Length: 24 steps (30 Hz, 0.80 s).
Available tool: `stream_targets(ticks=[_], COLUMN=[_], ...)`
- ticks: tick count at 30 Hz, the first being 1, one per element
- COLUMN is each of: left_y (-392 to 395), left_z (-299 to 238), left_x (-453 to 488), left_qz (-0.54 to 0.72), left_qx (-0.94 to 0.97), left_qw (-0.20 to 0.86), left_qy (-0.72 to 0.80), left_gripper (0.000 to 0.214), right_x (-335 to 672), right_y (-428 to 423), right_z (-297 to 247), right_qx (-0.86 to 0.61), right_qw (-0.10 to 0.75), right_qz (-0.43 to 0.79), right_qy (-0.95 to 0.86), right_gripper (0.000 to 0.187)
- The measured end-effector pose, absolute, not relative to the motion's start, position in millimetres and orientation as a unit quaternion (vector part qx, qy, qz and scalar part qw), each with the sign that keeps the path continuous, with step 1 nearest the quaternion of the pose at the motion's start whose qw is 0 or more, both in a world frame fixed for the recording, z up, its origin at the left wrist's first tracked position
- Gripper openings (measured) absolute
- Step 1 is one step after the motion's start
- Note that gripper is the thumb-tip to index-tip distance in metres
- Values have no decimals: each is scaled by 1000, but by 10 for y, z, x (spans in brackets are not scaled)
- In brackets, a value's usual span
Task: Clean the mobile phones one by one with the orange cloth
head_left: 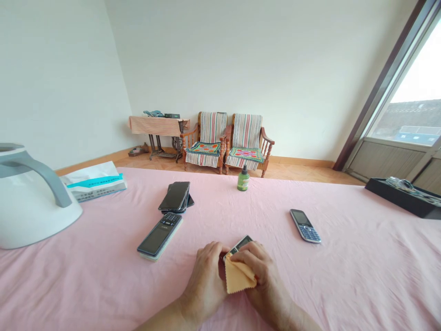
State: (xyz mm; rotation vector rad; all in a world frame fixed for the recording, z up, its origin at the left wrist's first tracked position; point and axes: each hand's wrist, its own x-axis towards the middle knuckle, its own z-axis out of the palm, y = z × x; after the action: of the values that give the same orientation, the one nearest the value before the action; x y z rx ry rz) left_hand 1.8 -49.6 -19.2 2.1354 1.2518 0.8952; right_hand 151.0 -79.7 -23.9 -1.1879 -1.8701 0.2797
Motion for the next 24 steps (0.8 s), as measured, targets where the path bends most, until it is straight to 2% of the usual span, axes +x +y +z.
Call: stream_targets(ticks=[3,11,16,20,24], left_y=[-496,-478,-450,-441,-399], left_z=[-188,-148,-186,-167,-133], left_x=[10,5,9,0,-33], left_qz=[334,343,329,316,311], left_qx=[782,777,760,769,761], left_qw=[252,305,307,268,296], left_qy=[462,431,469,486,486], left_gripper=[24,52,37,37,33], right_x=[1535,1849,1917,1918,1905], right_y=[-772,-593,-521,-520,-547], right_z=[-259,-397,-447,-434,-387], right_qx=[-498,-594,-633,-631,-634], right_qw=[426,506,504,511,513], right_qz=[98,126,147,147,143], right_qy=[-749,-612,-569,-565,-560], right_gripper=[31,40,37,34,34])
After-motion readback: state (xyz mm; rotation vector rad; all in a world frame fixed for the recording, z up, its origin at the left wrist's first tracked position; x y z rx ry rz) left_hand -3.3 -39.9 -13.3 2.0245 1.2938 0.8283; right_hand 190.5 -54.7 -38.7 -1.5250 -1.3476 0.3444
